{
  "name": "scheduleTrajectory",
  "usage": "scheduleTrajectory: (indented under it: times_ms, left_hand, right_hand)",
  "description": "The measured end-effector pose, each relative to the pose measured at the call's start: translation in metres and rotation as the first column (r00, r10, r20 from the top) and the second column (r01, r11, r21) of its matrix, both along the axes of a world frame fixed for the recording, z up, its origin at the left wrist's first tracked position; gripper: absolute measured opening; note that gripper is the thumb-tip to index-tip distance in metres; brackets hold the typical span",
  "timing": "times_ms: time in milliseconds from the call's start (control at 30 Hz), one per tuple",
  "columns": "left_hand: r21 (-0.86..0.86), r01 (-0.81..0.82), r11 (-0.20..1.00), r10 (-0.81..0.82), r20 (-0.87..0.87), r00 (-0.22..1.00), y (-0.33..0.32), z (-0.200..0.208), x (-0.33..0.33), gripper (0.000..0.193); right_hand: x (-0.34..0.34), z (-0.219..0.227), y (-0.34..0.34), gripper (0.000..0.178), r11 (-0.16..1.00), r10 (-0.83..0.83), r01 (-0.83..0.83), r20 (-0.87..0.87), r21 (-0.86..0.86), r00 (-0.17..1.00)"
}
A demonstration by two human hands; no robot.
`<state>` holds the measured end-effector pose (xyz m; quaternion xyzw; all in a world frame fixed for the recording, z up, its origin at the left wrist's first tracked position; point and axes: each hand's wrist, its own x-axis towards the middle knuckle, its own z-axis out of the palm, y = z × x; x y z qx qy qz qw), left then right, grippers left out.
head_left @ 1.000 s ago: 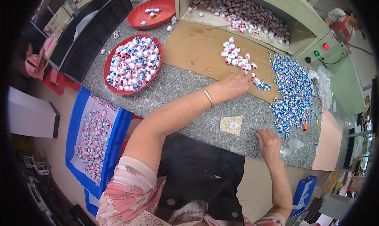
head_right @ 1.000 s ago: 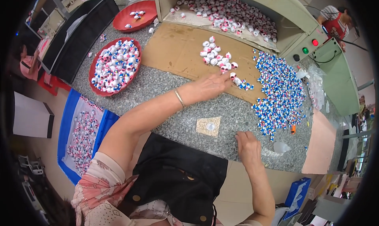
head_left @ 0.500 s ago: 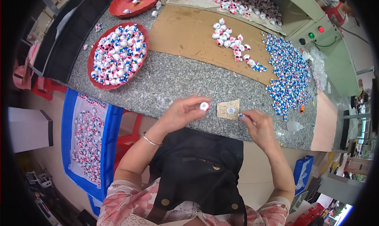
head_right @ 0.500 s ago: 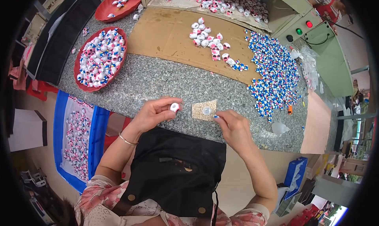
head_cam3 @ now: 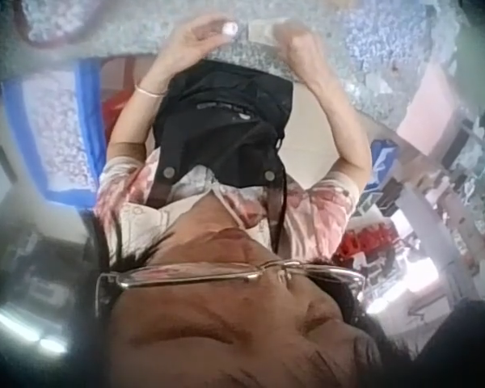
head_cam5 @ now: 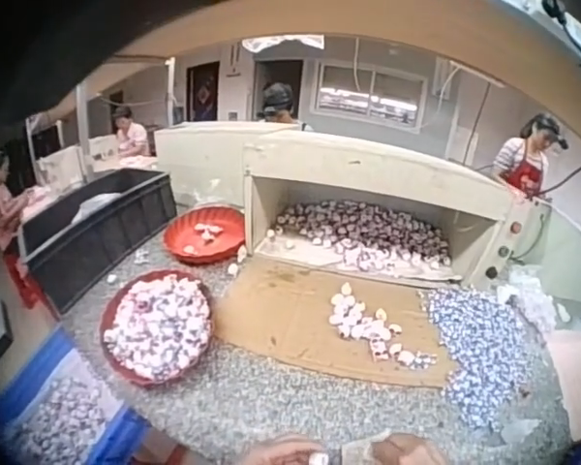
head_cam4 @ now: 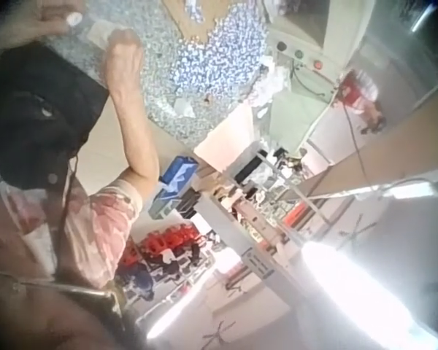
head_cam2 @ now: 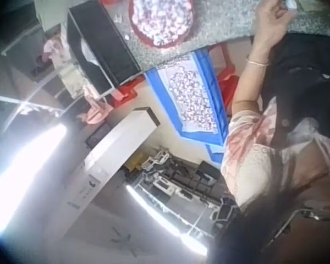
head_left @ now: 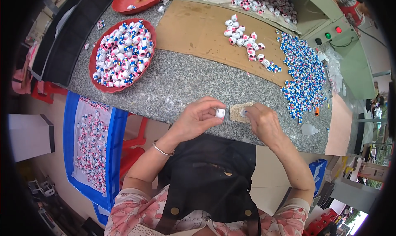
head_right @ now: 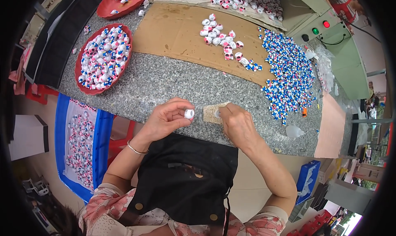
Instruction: Manually assemble small white and blue/red plastic toy components at a factory workbench.
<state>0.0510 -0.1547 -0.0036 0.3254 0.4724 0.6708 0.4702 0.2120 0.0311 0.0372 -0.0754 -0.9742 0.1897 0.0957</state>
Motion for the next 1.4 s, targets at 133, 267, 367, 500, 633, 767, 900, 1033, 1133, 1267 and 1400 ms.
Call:
scheduleTrajectory:
  times_ms: [133, 267, 367, 500, 633, 767, 900, 1033, 1133, 1267, 1400]
  left_hand:
    - [-0.102, -0.042, 0.994, 0.039, -0.037, 0.999, 0.012, -0.002, 0.016, 0.032]
    - [0.023, -0.193, 0.981, 0.19, -0.316, 0.929, 0.024, -0.01, 0.028, 0.032]
    - [0.155, -0.215, 0.964, 0.264, -0.508, 0.82, 0.03, -0.01, 0.035, 0.032]
    - [0.204, -0.109, 0.973, 0.21, -0.581, 0.787, 0.028, -0.007, 0.037, 0.035]
    - [0.1, 0.155, 0.983, -0.102, -0.405, 0.909, 0.028, 0.006, 0.02, 0.032]
    - [0.014, 0.301, 0.953, -0.298, -0.101, 0.949, 0.023, 0.007, 0.022, 0.028]
    - [-0.089, 0.291, 0.953, -0.292, -0.004, 0.956, 0.022, 0.0, 0.026, 0.028]
    - [-0.108, 0.299, 0.948, -0.288, 0.107, 0.952, 0.024, -0.011, 0.021, 0.03]
    - [-0.037, 0.345, 0.938, -0.306, 0.381, 0.873, 0.028, -0.01, 0.012, 0.032]
    - [-0.084, 0.33, 0.94, -0.316, 0.145, 0.938, 0.027, 0.002, 0.009, 0.033]
    - [-0.096, 0.311, 0.946, -0.314, -0.017, 0.949, 0.035, -0.001, 0.001, 0.033]
  right_hand:
    - [0.003, -0.002, -0.001, 0.011, 0.998, -0.052, 0.051, -0.012, -0.035, 0.999]
    - [0.008, 0.008, -0.016, 0.011, 0.79, -0.347, 0.314, 0.038, -0.527, 0.937]
    - [0.016, 0.004, -0.021, 0.014, 0.307, -0.414, 0.32, 0.177, -0.896, 0.893]
    - [0.021, 0.011, -0.029, 0.012, 0.271, -0.378, 0.344, 0.229, -0.899, 0.897]
    - [0.027, 0.027, -0.026, 0.012, 0.715, -0.266, 0.218, 0.03, -0.664, 0.964]
    - [0.025, 0.027, -0.03, 0.01, 0.814, -0.156, 0.077, -0.088, -0.575, 0.984]
    - [0.021, 0.022, -0.032, 0.008, 0.729, -0.191, 0.128, -0.02, -0.673, 0.981]
    - [0.015, 0.019, -0.031, 0.008, 0.66, -0.209, 0.199, 0.078, -0.724, 0.975]
    - [0.012, 0.007, -0.029, 0.01, 0.464, -0.275, 0.235, 0.114, -0.854, 0.955]
    - [0.008, 0.003, -0.029, 0.011, 0.509, -0.292, 0.209, 0.061, -0.835, 0.954]
    - [0.001, 0.009, -0.027, 0.019, 0.59, -0.279, 0.211, 0.049, -0.78, 0.959]
